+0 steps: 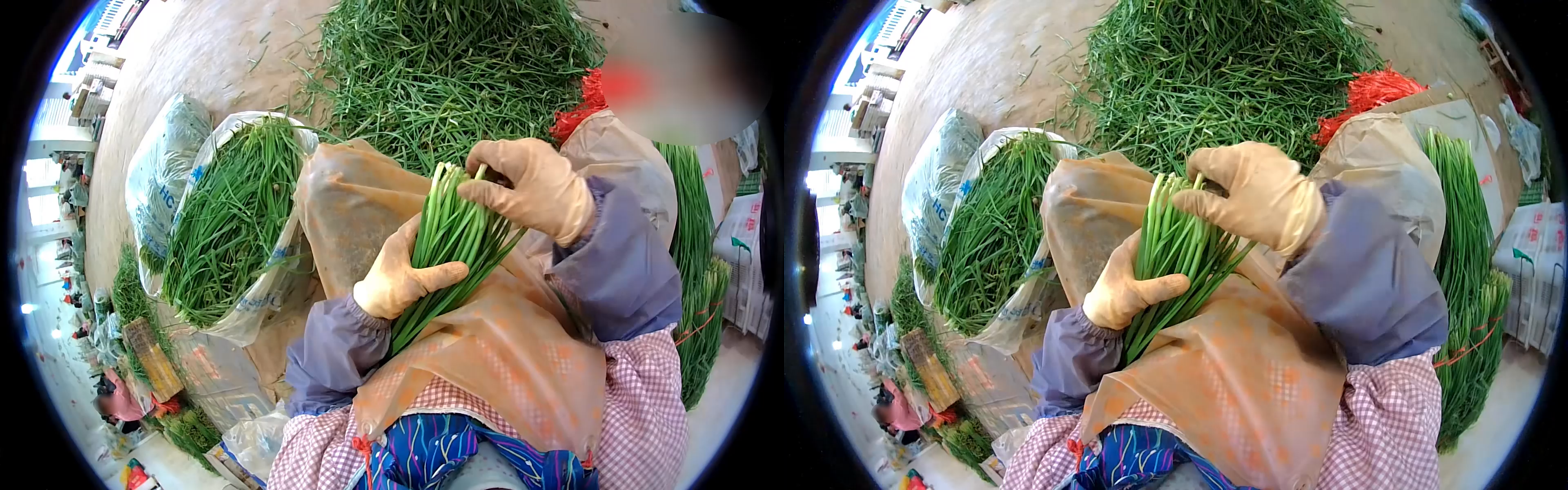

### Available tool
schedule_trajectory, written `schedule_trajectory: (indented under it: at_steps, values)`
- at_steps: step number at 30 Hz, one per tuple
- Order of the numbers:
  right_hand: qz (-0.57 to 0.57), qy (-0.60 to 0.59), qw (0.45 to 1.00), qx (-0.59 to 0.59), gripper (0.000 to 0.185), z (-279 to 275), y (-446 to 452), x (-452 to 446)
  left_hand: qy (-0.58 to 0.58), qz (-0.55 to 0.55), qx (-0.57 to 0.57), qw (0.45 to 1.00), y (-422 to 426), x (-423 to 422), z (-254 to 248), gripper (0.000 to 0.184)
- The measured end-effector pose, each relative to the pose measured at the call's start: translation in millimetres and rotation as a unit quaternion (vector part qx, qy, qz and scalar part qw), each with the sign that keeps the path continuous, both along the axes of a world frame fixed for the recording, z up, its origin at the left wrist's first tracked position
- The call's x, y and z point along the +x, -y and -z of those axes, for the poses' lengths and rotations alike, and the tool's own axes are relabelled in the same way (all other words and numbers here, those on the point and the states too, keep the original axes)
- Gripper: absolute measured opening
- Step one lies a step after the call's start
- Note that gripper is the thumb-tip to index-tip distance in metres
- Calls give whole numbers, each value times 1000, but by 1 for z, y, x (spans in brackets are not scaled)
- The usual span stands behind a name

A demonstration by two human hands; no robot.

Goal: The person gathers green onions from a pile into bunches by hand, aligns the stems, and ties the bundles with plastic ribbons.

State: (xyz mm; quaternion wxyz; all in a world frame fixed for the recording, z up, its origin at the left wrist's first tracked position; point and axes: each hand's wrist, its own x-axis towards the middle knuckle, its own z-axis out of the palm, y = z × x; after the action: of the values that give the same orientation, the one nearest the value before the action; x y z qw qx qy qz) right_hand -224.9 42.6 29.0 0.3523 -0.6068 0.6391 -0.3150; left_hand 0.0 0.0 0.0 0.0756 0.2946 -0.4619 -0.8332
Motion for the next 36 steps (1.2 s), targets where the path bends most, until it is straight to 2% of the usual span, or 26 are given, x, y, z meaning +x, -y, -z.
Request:
schedule_trajectory:
  at_steps: [2, 3, 5, 7, 8, 11, 13, 14, 16, 18, 20, 21, 22, 24, 26, 29, 30, 33, 34, 36]
  values:
    - [-18, -28, 996, -89, 21, 13, 9, 2, -4, -20, -14, 1000, 0, 1, -2, 74]
    - [18, 21, 998, -57, 22, 12, 4, 1, -15, -21, 11, 1000, -8, 1, -3, 75]
    - [87, 139, 985, -58, 24, 20, 16, -7, -19, -26, -3, 999, -2, 4, -4, 77]
    - [167, 367, 908, -113, 28, 21, 34, -53, -52, -30, 38, 997, -1, 3, -7, 81]
    - [145, 423, 888, -109, 37, 29, 42, -72, -51, -26, 37, 998, 3, 7, -11, 82]
    - [38, 279, 950, -136, 49, 8, 34, -25, -58, -10, 38, 998, 6, 10, -10, 85]
    - [-157, 213, 963, -49, 65, 20, 19, 15, -77, 4, 59, 995, 6, 10, -7, 86]
    - [-171, 191, 965, -58, 72, 14, 15, 18, -90, 8, 70, 993, 6, 10, -9, 86]
    - [-174, 243, 949, -97, 87, 12, 14, 9, -114, 0, 66, 991, 7, 12, -10, 86]
    - [-74, 266, 954, -118, 112, 7, 13, 2, -114, -8, 32, 993, 10, 20, -9, 82]
    - [60, 410, 908, -63, 110, 20, 0, -17, -162, -32, 35, 986, 8, 21, -2, 86]
    - [131, 479, 866, -51, 109, 28, -5, -27, -142, -17, 33, 989, 11, 23, -3, 88]
    - [167, 471, 865, -46, 107, 28, -17, -26, -163, -19, 40, 986, 12, 23, 1, 88]
    - [129, 540, 832, 3, 106, 55, -43, -12, -192, -15, 44, 980, 11, 20, 7, 86]
    - [77, 588, 804, 48, 107, 59, -53, 23, -207, -13, 34, 978, 10, 17, 11, 83]
    - [84, 646, 758, 14, 104, 56, -51, 73, -74, 3, -126, 989, 8, 24, -3, 81]
    - [71, 638, 767, -1, 102, 44, -44, 85, -26, -3, -245, 969, 4, 27, -10, 78]
    - [37, 602, 797, -42, 96, 14, -20, 107, 103, 71, -336, 934, 4, 36, -42, 78]
    - [32, 584, 810, -53, 95, 17, -13, 108, 91, 49, -394, 913, 4, 37, -31, 78]
    - [29, 570, 817, -75, 90, 14, -3, 117, 100, 55, -405, 907, 6, 40, -34, 79]
